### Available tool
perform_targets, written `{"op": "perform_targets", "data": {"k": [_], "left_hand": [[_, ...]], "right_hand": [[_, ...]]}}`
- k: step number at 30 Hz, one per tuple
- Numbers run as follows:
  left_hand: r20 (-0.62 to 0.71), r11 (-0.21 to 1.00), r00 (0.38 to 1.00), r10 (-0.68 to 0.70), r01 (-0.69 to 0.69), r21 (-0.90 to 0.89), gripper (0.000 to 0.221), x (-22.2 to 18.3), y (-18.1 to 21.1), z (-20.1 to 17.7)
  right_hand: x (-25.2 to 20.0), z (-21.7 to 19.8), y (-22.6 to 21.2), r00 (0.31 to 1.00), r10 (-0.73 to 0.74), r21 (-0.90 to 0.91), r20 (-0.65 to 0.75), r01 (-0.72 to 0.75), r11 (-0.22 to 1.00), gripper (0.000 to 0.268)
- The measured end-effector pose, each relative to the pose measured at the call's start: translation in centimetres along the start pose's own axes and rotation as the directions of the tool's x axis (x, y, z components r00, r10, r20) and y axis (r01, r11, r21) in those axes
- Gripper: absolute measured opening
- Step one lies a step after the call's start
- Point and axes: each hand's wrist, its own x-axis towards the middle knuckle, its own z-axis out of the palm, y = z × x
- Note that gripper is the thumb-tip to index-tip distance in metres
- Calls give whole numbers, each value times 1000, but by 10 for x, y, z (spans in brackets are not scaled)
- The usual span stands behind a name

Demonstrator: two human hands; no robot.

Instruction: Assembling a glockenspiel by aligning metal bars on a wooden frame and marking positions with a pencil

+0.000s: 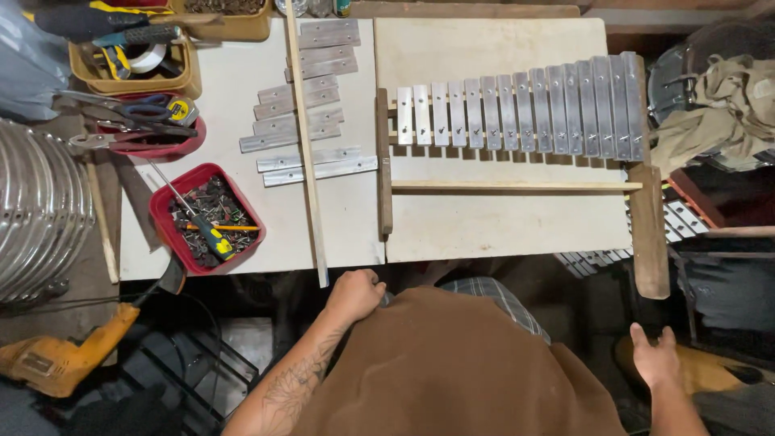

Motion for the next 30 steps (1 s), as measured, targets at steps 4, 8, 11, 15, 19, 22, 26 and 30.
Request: {"op": "perform_targets", "data": {"k": [4, 8, 11, 15, 19, 22, 26, 30], "left_hand": [[-7, 998, 1000, -10, 10, -55, 34, 10, 5, -8], [-91, 990, 994, -54, 42, -134, 42, 24, 16, -16], [-187, 975, 978, -98, 57, -214, 48, 42, 28, -20], [-460, 980, 886, -58, -38, -196, 53, 73, 44, -19], [-506, 960, 837, -209, 76, -271, 67, 110, 65, -25], [-471, 941, 826, -311, 199, -272, 54, 118, 93, -39], [-481, 921, 786, -389, 338, -193, 54, 140, 82, -28], [-518, 896, 741, -427, 424, -131, 48, 145, 81, -17]], "right_hand": [[12, -3, 2, 999, -6, 81, -40, 9, 997, 90], [41, -12, 4, 991, -77, 143, -112, 93, 985, 87], [65, -29, -3, 979, -119, 122, -163, 140, 983, 87], [94, -57, -29, 990, -97, 112, -104, 108, 988, 83], [156, -59, -44, 963, -262, 143, -65, 269, 952, 90], [189, -54, -68, 928, -370, 96, 41, 365, 926, 90], [183, -58, -116, 876, -467, 96, 123, 458, 884, 89], [221, -33, -121, 860, -503, 15, 88, 504, 864, 67]]}}
